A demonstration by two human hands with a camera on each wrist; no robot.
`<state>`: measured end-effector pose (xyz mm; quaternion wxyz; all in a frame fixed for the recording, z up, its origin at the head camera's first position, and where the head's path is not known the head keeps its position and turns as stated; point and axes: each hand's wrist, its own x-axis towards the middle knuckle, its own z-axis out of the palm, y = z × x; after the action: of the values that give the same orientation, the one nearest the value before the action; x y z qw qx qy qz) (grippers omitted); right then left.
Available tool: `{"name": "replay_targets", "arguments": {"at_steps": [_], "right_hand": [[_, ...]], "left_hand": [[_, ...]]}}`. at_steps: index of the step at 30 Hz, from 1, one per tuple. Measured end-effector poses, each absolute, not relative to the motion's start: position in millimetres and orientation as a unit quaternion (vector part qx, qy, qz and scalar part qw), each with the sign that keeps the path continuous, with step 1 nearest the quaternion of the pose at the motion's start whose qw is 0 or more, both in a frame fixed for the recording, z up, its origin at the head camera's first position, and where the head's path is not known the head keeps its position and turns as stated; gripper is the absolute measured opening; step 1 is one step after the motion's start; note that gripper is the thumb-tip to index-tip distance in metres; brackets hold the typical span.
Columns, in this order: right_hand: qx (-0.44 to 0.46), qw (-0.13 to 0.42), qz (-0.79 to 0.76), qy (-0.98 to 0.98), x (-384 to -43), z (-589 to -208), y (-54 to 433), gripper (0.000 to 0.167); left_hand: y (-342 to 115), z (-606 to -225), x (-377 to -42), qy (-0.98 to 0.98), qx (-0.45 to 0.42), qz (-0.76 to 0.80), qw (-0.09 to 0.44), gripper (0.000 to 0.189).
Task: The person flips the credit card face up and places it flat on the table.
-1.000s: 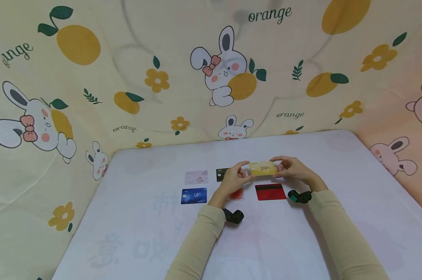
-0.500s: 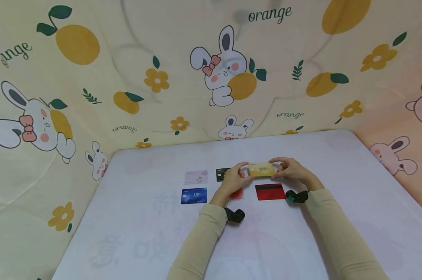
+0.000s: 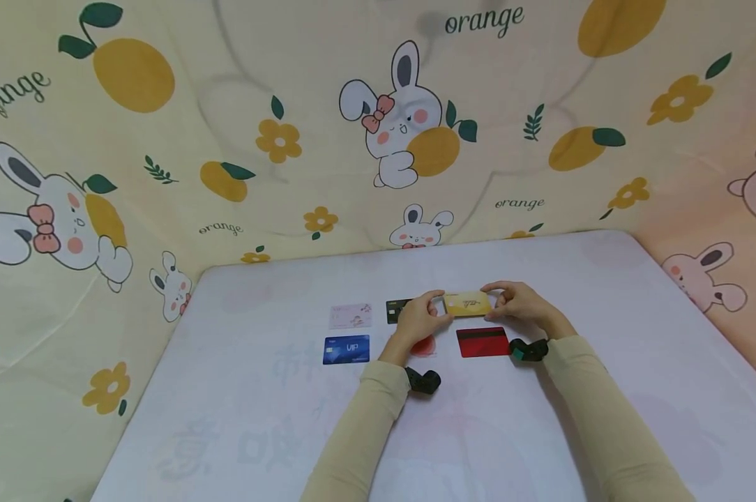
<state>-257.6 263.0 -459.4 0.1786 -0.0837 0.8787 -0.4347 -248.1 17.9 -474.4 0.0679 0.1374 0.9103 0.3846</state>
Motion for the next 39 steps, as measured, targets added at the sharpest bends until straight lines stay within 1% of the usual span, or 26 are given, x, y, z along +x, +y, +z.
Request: {"name": "replay_targets", "arguments": {"at_steps": [4,16,28,39], "right_hand": [[-0.076,0.178,-0.426,0.884,-258.4,-459.1,263.0,0.066],[-0.045,0.198,-0.423,0.883,-261.4,-459.9,261.4,0.069],[-0.036,0.192,-0.418,0.887,-260.5,-458.9,259.4,0.069],[-0.032,0.187,-0.427,0.884,-261.8,-462.8,261.8,0.068]], "left_hand": [[19.8,-474.7,-247.9,0.917,0.121,0.371,0.079,0.052],[21.2,-472.2,-251.9,0.931,0.109,0.337,0.089,0.051],[21.6,-469.4,-254.0,0.936,0.103,0.319,0.104,0.053],[22.8,-467.7,-253.8,0.938,0.096,0.315,0.108,0.052]]}}
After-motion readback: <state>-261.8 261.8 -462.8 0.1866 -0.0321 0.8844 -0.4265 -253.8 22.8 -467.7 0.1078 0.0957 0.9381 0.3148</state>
